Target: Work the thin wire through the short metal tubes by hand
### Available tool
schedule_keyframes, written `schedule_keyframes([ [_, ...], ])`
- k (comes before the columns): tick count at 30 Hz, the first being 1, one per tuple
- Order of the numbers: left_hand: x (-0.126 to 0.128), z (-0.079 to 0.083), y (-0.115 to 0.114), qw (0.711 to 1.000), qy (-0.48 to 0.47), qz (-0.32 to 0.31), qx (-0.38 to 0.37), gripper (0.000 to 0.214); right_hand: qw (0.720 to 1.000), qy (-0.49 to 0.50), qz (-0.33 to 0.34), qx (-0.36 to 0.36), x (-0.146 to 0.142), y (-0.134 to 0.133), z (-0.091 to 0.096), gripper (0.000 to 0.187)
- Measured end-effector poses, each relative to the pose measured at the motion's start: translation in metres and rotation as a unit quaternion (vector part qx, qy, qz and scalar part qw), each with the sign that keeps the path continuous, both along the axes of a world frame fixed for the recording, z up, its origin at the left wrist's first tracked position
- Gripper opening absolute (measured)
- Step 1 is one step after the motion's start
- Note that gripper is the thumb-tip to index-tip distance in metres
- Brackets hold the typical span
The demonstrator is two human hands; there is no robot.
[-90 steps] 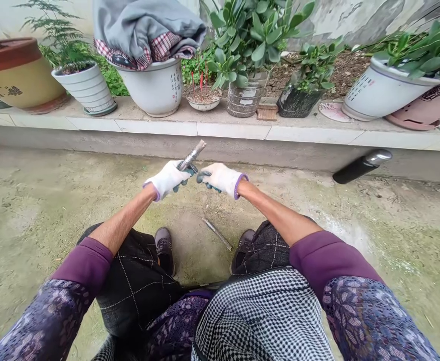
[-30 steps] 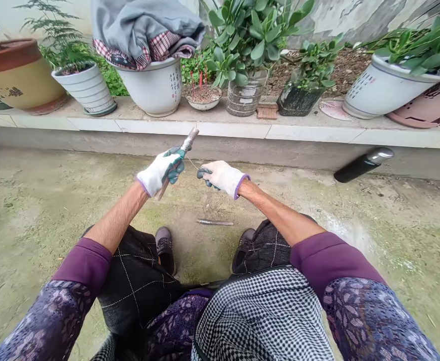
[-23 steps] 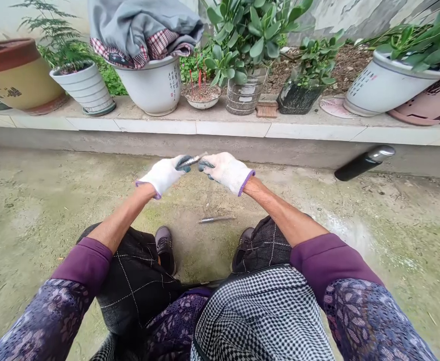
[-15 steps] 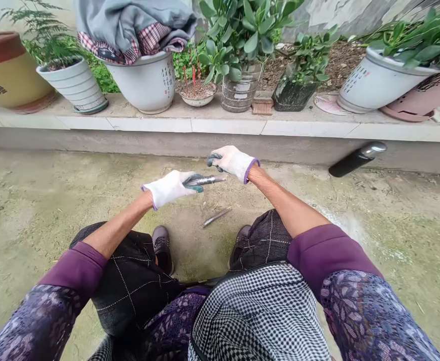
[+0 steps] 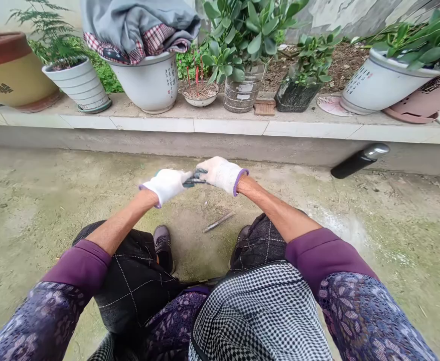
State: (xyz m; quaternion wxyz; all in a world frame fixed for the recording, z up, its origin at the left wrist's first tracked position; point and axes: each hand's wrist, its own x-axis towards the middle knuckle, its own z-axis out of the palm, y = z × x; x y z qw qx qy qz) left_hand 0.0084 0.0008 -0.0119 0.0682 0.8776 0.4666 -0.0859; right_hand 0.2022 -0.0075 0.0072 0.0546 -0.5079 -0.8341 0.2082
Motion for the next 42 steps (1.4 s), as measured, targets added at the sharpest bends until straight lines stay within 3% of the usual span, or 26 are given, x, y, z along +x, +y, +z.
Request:
schedule_keyframes([
  [2, 0.003, 0.003, -0.006, 0.999, -0.019, -0.023, -0.015, 0.033, 1.0, 0.015, -0.017, -0.012, 0.009, 0.009, 0.0, 0.019],
  [5, 0.003, 0.012, -0.009, 0.992, -0.121, -0.014, -0.045, 0.032, 0.987, 0.101, -0.082, -0.089, 0.022, 0.018, -0.001, 0.022],
  [8, 0.001, 0.021, -0.008, 0.959, -0.26, 0.03, -0.109, 0.032, 0.957, 0.221, -0.116, -0.146, 0.028, 0.019, 0.0, 0.02],
  [11, 0.001, 0.023, -0.006, 0.889, -0.401, 0.109, -0.191, 0.034, 0.929, 0.302, -0.124, -0.175, 0.024, 0.014, -0.003, 0.016],
  [14, 0.004, 0.018, -0.001, 0.828, -0.491, 0.182, -0.201, 0.027, 0.926, 0.312, -0.142, -0.159, 0.012, 0.008, -0.008, 0.015],
  [18, 0.006, 0.01, 0.005, 0.768, -0.561, 0.222, -0.214, 0.029, 0.987, 0.129, -0.096, -0.023, 0.001, 0.01, -0.014, 0.019],
  [20, 0.006, 0.01, 0.007, 0.725, -0.605, 0.223, -0.243, 0.032, 0.997, 0.029, -0.047, 0.054, 0.001, 0.015, -0.015, 0.022],
  [22, 0.005, 0.013, 0.012, 0.671, -0.657, 0.226, -0.258, 0.033, 0.994, 0.008, -0.033, 0.107, 0.003, 0.019, -0.014, 0.028],
  [24, 0.004, 0.016, 0.018, 0.611, -0.711, 0.228, -0.265, 0.034, 0.99, 0.053, -0.054, 0.119, 0.002, 0.018, -0.014, 0.032],
  [28, 0.012, 0.015, 0.031, 0.488, -0.8, 0.238, -0.253, 0.034, 0.987, 0.13, -0.073, 0.059, -0.015, 0.006, -0.015, 0.027],
  [30, 0.023, 0.011, 0.035, 0.441, -0.828, 0.253, -0.236, 0.034, 0.987, 0.114, -0.089, 0.068, -0.029, 0.002, -0.017, 0.027],
  [33, 0.04, 0.005, 0.039, 0.38, -0.857, 0.275, -0.214, 0.033, 0.983, 0.042, -0.145, 0.106, -0.044, 0.006, -0.018, 0.044],
  [35, 0.05, 0.002, 0.041, 0.349, -0.871, 0.281, -0.203, 0.031, 0.976, 0.004, -0.176, 0.129, -0.045, 0.013, -0.016, 0.046],
  [37, 0.055, 0.002, 0.042, 0.344, -0.874, 0.274, -0.207, 0.026, 0.967, -0.005, -0.196, 0.16, -0.038, 0.018, -0.009, 0.041],
  [38, 0.056, 0.004, 0.041, 0.355, -0.869, 0.267, -0.218, 0.023, 0.963, -0.001, -0.2, 0.18, -0.033, 0.02, -0.004, 0.04],
  [42, 0.047, 0.013, 0.032, 0.456, -0.821, 0.244, -0.24, 0.014, 0.956, 0.024, -0.191, 0.224, -0.007, 0.015, 0.014, 0.035],
])
